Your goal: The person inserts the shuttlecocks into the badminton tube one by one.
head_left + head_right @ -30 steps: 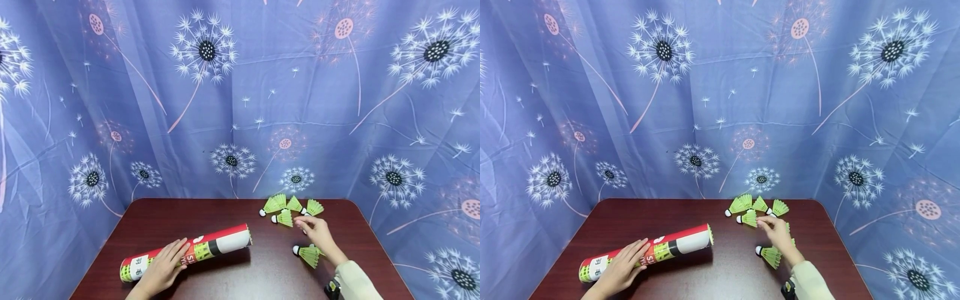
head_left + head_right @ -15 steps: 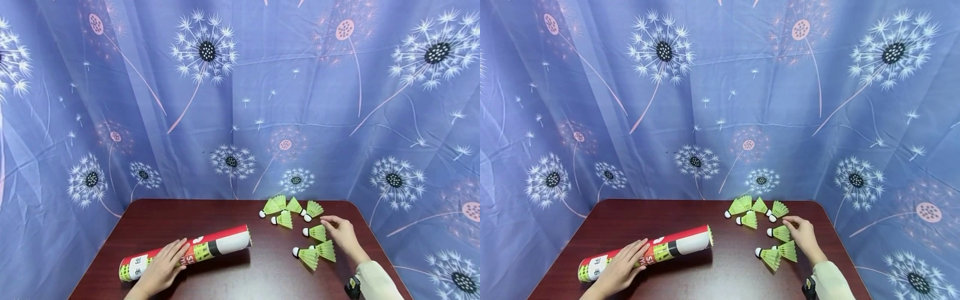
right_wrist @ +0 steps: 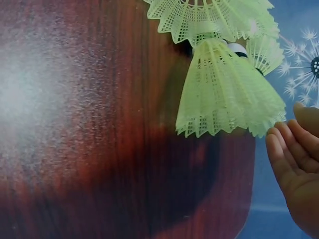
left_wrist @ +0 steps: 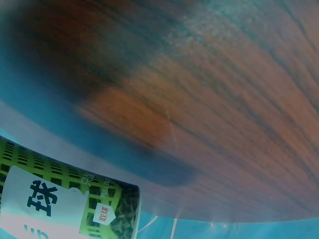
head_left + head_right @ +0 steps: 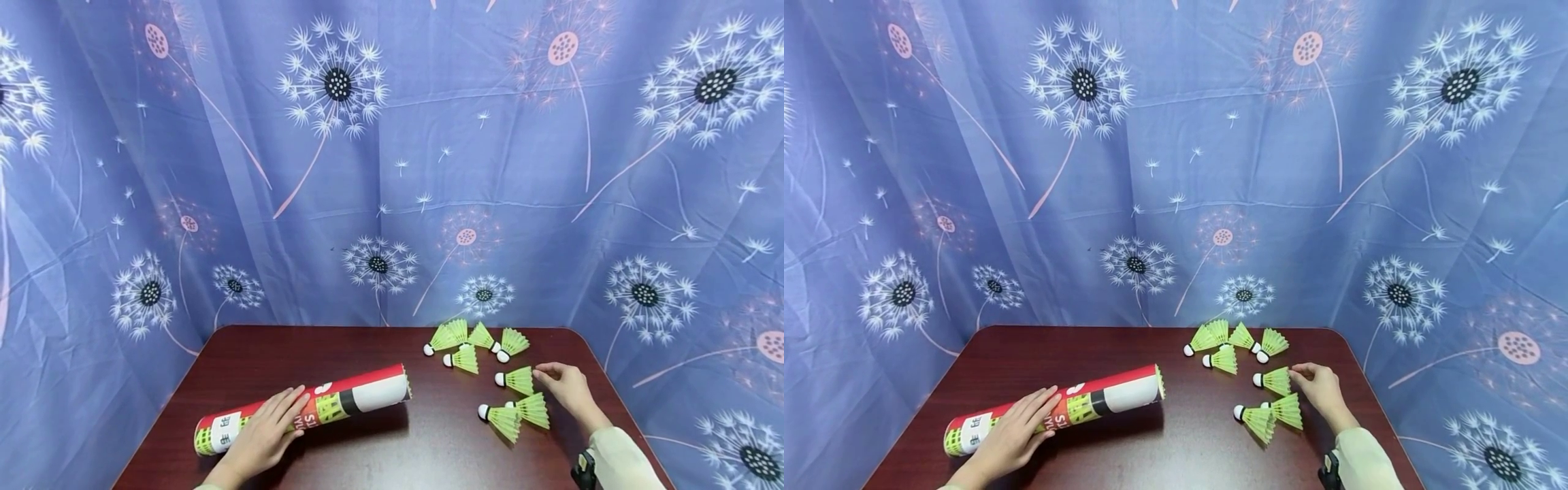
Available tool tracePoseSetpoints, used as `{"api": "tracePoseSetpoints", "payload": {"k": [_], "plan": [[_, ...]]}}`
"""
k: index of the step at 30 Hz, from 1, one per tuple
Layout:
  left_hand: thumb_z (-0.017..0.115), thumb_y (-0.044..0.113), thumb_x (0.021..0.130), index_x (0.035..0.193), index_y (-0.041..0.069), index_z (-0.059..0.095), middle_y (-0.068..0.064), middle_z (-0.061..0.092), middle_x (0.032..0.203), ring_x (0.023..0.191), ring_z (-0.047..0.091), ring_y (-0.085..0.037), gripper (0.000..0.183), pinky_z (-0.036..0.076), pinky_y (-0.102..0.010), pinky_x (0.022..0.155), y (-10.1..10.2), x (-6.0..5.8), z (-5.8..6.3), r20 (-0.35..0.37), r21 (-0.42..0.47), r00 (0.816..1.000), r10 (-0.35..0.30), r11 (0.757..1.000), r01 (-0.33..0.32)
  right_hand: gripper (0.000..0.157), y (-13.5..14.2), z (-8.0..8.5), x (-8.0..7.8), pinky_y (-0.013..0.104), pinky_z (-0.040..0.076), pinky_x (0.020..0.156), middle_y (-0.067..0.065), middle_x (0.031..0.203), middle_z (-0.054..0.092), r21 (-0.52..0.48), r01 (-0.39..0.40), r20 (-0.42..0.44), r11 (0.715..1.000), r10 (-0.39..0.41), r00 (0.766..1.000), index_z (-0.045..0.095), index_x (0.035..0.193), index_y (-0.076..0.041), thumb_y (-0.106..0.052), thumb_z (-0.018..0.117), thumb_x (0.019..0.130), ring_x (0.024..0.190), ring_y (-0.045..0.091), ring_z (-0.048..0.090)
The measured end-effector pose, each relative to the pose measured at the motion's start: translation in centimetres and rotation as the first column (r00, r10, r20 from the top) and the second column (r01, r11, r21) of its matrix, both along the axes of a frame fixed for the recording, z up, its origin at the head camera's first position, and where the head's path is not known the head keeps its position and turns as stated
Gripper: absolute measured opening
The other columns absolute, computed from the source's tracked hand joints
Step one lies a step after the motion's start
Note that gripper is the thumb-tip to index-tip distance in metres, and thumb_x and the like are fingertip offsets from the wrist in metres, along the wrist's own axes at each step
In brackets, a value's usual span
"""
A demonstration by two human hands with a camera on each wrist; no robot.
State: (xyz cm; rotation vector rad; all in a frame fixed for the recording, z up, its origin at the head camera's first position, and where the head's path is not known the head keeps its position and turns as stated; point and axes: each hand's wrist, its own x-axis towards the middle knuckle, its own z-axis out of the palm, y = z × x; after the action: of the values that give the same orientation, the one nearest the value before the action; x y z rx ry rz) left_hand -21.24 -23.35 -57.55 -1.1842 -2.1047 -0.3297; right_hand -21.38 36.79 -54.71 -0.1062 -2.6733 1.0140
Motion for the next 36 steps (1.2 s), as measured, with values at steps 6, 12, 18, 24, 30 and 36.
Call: {"api": "tracePoseSetpoints", "payload": {"k": [6,12,18,24,30,36], "plan": [[0.044,0.037,0.101,0.134,-0.004,0.052,-0.02,0.049,0.14,0.115,0.053,-0.04,0.053,0.019,-0.032,0.118,-0.08,0.05,-0.1,0.003,-0.002,1.0,-0.002,1.0,0.002,0.025,0.08,-0.26,0.31,0.025,0.051,0.06,0.015,0.083,0.072,-0.063,-0.042,0.152,0.997,0.051,0.987,0.071,0.1,0.007,-0.015,0.068,0.09,0.072,0.019,0.067],[0.044,0.037,0.101,0.135,-0.003,0.052,-0.019,0.049,0.141,0.113,0.055,-0.041,0.053,0.02,-0.032,0.118,-0.07,0.14,-0.3,0.01,-0.006,1.0,0.0,1.0,0.0,0.025,0.07,-0.52,0.25,0.028,0.054,0.061,0.017,0.084,0.071,-0.135,-0.07,0.177,0.988,0.093,0.98,0.069,0.102,0.011,-0.011,0.065,0.091,0.074,0.024,0.068],[0.044,0.039,0.101,0.135,-0.002,0.052,-0.019,0.049,0.14,0.113,0.054,-0.039,0.054,0.022,-0.032,0.117,-0.1,0.23,-0.37,0.005,-0.017,1.0,0.014,1.0,-0.014,0.025,0.06,-0.64,0.08,0.033,0.056,0.064,0.018,0.085,0.071,-0.158,-0.063,0.186,0.985,0.092,0.978,0.069,0.103,0.011,-0.01,0.065,0.091,0.074,0.024,0.068],[0.043,0.038,0.101,0.135,-0.003,0.052,-0.02,0.05,0.139,0.114,0.054,-0.04,0.054,0.019,-0.031,0.118,-0.13,0.25,-0.24,0.003,-0.01,1.0,0.012,1.0,-0.012,0.026,0.04,-0.47,0.05,0.026,0.053,0.06,0.017,0.086,0.071,-0.138,-0.072,0.191,0.988,0.098,0.977,0.067,0.105,0.012,-0.009,0.065,0.091,0.075,0.023,0.066],[0.046,0.037,0.101,0.135,-0.003,0.052,-0.021,0.051,0.138,0.113,0.055,-0.04,0.053,0.018,-0.03,0.118,-0.27,0.39,-0.26,0.014,-0.005,1.0,0.007,1.0,-0.007,0.026,0.01,-0.69,0.0,0.025,0.052,0.06,0.017,0.088,0.071,-0.124,-0.081,0.179,0.989,0.103,0.978,0.067,0.107,0.012,-0.008,0.064,0.091,0.076,0.023,0.067],[0.047,0.038,0.1,0.136,-0.001,0.052,-0.02,0.051,0.138,0.116,0.053,-0.038,0.053,0.025,-0.033,0.115,-0.44,0.55,-0.31,0.016,-0.024,1.0,0.021,1.0,-0.02,0.023,-0.13,-0.57,-0.15,0.024,0.052,0.058,0.017,0.085,0.071,-0.122,-0.076,0.16,0.99,0.095,0.982,0.068,0.104,0.012,-0.006,0.065,0.09,0.074,0.024,0.068]]}}
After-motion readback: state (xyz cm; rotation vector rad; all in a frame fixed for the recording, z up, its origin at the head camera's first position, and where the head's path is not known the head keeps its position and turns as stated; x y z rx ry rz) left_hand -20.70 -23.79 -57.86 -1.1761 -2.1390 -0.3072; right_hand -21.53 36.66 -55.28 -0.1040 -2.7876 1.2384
